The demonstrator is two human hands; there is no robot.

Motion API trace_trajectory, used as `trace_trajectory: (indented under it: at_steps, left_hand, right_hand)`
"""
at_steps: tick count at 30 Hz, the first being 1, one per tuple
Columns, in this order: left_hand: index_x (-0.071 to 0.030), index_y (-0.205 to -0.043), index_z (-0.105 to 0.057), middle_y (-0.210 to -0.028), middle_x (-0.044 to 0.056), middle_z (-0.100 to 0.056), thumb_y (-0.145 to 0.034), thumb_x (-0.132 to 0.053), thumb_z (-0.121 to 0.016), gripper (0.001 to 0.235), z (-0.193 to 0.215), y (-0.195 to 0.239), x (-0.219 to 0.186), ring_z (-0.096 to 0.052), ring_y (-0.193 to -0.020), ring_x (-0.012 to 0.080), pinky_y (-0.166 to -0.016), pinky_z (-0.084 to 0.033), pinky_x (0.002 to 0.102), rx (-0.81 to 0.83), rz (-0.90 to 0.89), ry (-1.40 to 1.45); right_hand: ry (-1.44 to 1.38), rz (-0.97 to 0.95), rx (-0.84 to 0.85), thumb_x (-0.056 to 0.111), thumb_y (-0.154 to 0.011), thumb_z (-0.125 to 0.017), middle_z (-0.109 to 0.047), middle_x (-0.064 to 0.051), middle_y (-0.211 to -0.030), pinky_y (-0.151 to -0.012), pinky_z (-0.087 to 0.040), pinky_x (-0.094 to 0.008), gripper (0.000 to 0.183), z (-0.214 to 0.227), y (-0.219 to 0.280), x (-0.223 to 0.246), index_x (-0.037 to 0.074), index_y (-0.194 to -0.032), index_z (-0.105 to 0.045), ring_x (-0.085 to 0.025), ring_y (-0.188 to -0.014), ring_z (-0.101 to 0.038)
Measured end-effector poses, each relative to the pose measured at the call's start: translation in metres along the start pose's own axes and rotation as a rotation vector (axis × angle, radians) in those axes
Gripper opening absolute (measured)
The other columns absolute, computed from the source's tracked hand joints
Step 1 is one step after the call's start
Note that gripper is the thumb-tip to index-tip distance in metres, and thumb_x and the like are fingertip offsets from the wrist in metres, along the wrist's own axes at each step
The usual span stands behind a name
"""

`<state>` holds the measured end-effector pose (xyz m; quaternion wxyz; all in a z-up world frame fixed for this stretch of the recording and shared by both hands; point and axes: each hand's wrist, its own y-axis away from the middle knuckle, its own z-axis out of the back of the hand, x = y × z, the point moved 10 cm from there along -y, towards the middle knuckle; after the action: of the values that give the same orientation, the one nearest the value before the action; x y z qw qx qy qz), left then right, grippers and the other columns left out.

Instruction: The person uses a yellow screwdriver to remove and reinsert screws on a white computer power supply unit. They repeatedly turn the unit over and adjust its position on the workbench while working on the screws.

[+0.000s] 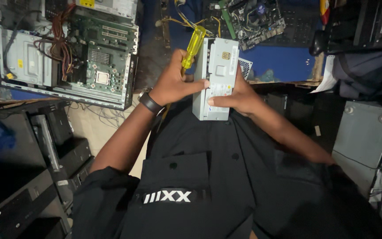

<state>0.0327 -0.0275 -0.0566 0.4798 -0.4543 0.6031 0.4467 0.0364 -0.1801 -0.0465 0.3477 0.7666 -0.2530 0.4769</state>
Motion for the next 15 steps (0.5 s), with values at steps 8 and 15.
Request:
trace_trajectory:
  at_steps: [8, 15]
  left_hand:
    - [-0.002, -0.122, -0.038, -0.101, 0.008, -0.057, -0.083, -0.028, -0.088, 0.069, 0.003, 0.003, 0.004, -0.058, -0.081, 0.0115, -0.063, -0.054, 0.028, -0.089, 0.107, -0.331]
    - [-0.002, -0.121, -0.037, -0.105, 0.009, -0.056, -0.085, -0.026, -0.087, 0.066, -0.004, 0.005, 0.0, -0.057, -0.084, 0.0096, -0.063, -0.055, 0.027, -0.084, 0.078, -0.249]
  right_hand:
    - [0.124, -0.035, 0.027, 0.003, -0.071, -0.088, -0.057, -0.013, -0.138, -0.109, -0.054, -0.039, 0.102, -0.006, 0.0, 0.017, -0.002, -0.154, -0.029, -0.023, -0.131, -0.058]
    - [0.077, -0.019, 0.03, 0.002, -0.068, -0.089, -0.054, -0.011, -0.142, -0.112, -0.048, -0.04, 0.108, 0.005, 0.0, 0.01, 0.0, -0.156, -0.026, -0.023, -0.135, -0.054]
